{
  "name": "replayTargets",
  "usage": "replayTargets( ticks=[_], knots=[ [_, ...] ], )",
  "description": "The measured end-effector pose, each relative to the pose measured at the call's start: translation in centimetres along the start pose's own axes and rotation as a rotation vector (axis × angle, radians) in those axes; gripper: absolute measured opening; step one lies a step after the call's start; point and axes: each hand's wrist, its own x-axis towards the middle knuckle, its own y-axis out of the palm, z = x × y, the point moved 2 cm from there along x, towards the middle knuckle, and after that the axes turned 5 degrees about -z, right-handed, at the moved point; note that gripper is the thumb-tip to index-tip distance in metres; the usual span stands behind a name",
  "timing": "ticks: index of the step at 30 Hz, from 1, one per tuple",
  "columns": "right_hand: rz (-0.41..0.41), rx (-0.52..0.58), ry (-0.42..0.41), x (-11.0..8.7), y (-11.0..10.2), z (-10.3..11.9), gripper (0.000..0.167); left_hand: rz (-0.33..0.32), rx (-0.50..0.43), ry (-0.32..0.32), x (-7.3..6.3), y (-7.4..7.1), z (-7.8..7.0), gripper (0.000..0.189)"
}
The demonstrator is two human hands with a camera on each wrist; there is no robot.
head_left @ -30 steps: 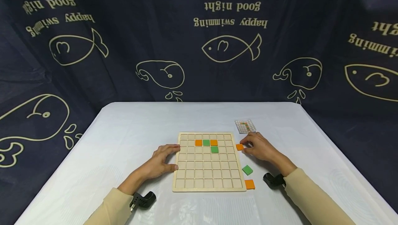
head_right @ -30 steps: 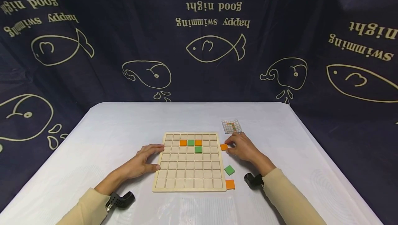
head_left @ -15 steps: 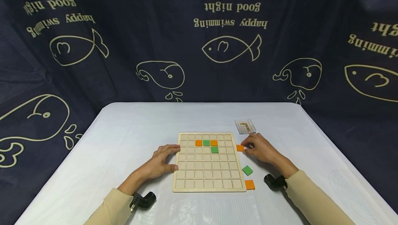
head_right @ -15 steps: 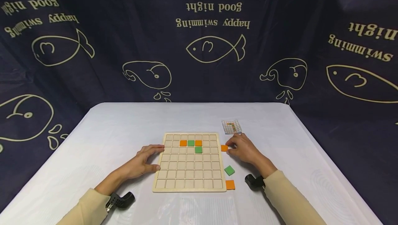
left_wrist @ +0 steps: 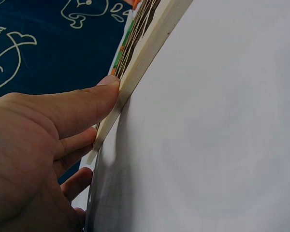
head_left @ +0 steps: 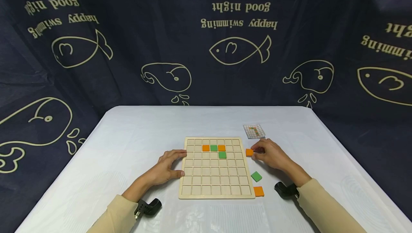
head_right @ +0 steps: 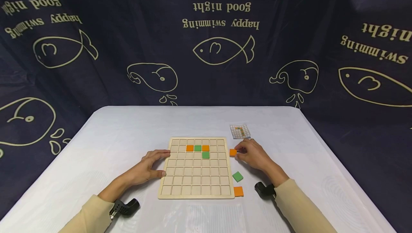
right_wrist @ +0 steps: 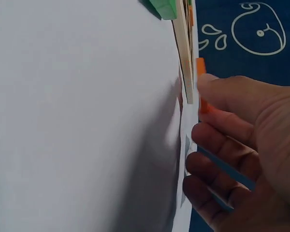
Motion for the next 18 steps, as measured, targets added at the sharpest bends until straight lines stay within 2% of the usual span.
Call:
replayTargets(
  ticks=[10, 18],
  knots=[
    [-0.044, 0.035, -0.055, -0.6, -0.4, 1.2, 0.02, -0.006, 0.008, -0.007, 0.0, 0.1, 0.1, 0.062],
    [-0.033, 0.054, -0.05, -1.0, -0.3, 2.8, 0.021, -0.005, 0.007, -0.006, 0.1, 0.1, 0.2, 0.063]
  ],
)
